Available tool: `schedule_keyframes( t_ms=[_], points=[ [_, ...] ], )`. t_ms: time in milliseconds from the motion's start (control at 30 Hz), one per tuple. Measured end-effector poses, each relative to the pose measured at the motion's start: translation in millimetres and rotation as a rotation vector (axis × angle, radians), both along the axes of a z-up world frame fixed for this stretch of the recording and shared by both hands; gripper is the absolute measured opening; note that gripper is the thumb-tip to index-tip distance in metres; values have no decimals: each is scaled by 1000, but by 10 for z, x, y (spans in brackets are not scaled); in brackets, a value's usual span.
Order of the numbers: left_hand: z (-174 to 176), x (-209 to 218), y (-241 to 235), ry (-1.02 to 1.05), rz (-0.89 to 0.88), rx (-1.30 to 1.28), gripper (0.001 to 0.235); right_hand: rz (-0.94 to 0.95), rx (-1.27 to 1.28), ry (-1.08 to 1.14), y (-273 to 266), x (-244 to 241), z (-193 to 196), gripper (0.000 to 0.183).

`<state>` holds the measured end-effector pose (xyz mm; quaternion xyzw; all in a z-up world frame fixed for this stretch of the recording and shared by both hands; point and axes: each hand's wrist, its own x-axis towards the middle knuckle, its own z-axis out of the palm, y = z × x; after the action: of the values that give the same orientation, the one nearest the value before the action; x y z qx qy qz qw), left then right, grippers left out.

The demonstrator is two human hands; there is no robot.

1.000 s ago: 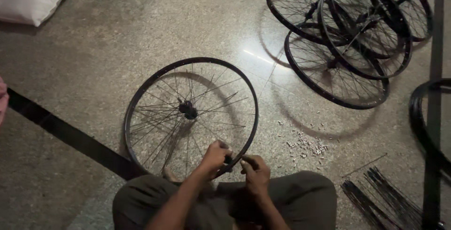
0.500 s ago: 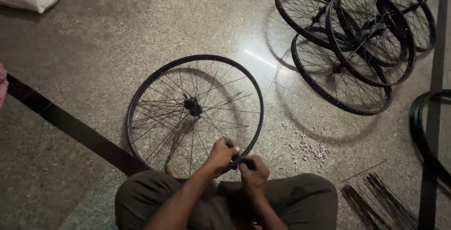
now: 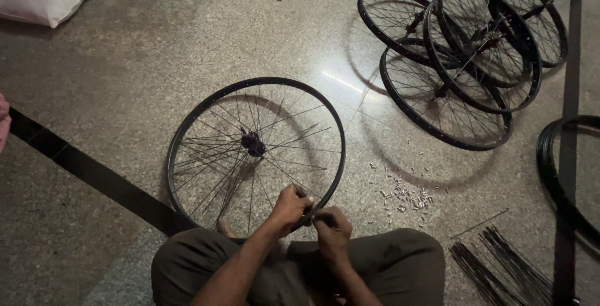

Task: The person sits on the floor and assembles a bicycle wheel by inserting spokes into the hub and rim, then securing them with nipples. They rotate the wheel to access different sections and continue adding spokes methodically.

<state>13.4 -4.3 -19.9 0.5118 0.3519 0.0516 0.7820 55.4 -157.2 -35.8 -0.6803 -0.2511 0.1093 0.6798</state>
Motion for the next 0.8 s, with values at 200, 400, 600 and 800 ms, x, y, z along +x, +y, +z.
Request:
schedule_keyframes(
  t_ms=[200, 400, 600, 800],
  points=[
    [37, -33, -16, -11, -2, 35, 22, -4, -17, 4, 6, -14, -14, 10],
    [192, -76, 10, 31, -14, 16, 22, -57, -116, 136, 39, 59, 37, 14],
    [164, -76, -30, 35, 36, 63, 22, 128, -126, 300, 12, 322, -102, 14],
    [-24, -51, -42, 5, 68, 159, 23, 69, -182, 152, 41, 257, -245, 12]
  ],
)
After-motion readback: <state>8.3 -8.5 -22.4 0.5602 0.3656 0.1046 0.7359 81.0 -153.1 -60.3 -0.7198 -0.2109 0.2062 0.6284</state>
